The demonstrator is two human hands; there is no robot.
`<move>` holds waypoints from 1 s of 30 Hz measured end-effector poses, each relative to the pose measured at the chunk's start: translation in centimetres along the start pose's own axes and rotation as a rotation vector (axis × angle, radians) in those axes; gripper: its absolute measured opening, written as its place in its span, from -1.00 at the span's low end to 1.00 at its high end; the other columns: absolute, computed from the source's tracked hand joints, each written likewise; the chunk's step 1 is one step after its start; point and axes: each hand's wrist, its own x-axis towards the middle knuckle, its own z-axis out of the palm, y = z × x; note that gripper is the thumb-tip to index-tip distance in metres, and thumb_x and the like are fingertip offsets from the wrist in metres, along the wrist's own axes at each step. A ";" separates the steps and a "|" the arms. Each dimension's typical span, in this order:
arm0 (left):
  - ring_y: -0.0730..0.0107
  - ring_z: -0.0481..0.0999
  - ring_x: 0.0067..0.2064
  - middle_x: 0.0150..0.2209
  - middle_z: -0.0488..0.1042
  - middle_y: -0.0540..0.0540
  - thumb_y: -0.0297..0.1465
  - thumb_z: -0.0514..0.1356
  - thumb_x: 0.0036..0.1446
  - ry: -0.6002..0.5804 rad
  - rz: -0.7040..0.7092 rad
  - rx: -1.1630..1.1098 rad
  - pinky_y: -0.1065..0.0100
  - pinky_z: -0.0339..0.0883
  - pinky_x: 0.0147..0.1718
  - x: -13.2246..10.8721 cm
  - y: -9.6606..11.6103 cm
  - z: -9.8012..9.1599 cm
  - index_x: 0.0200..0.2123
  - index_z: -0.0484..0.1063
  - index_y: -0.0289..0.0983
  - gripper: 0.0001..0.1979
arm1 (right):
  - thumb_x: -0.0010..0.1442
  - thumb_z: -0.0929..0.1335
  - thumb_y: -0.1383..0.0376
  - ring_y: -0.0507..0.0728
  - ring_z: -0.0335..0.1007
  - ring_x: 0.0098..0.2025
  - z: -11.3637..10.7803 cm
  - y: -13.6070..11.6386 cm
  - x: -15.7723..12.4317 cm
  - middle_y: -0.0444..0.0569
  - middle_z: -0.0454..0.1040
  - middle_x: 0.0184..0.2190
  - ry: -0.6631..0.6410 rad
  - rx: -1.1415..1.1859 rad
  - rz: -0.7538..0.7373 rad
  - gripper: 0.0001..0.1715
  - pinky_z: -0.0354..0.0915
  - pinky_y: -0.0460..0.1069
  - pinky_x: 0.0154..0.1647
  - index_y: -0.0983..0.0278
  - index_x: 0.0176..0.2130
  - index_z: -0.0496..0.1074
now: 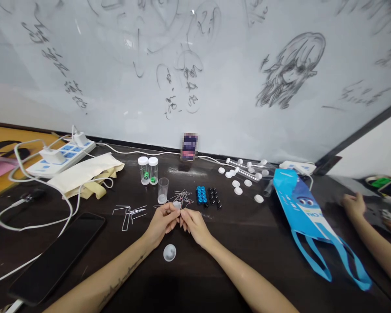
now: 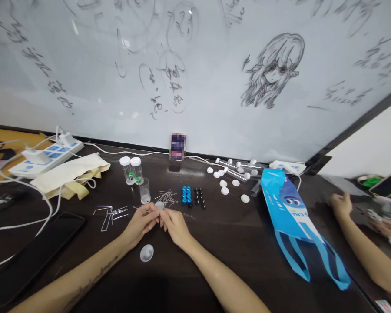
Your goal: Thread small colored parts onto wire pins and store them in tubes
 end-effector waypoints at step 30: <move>0.72 0.05 -0.71 -0.68 0.23 0.15 -0.30 0.31 0.04 0.016 -0.004 -0.019 0.59 -0.21 -0.77 0.1 -0.1 -0.4 -0.52 0.30 -0.30 -0.72 | 0.23 0.36 0.18 0.00 0.22 -0.53 0.1 0.5 0.1 -0.21 0.30 -0.50 0.079 -0.001 -0.019 -0.82 0.14 -0.11 -0.44 0.24 -0.28 0.32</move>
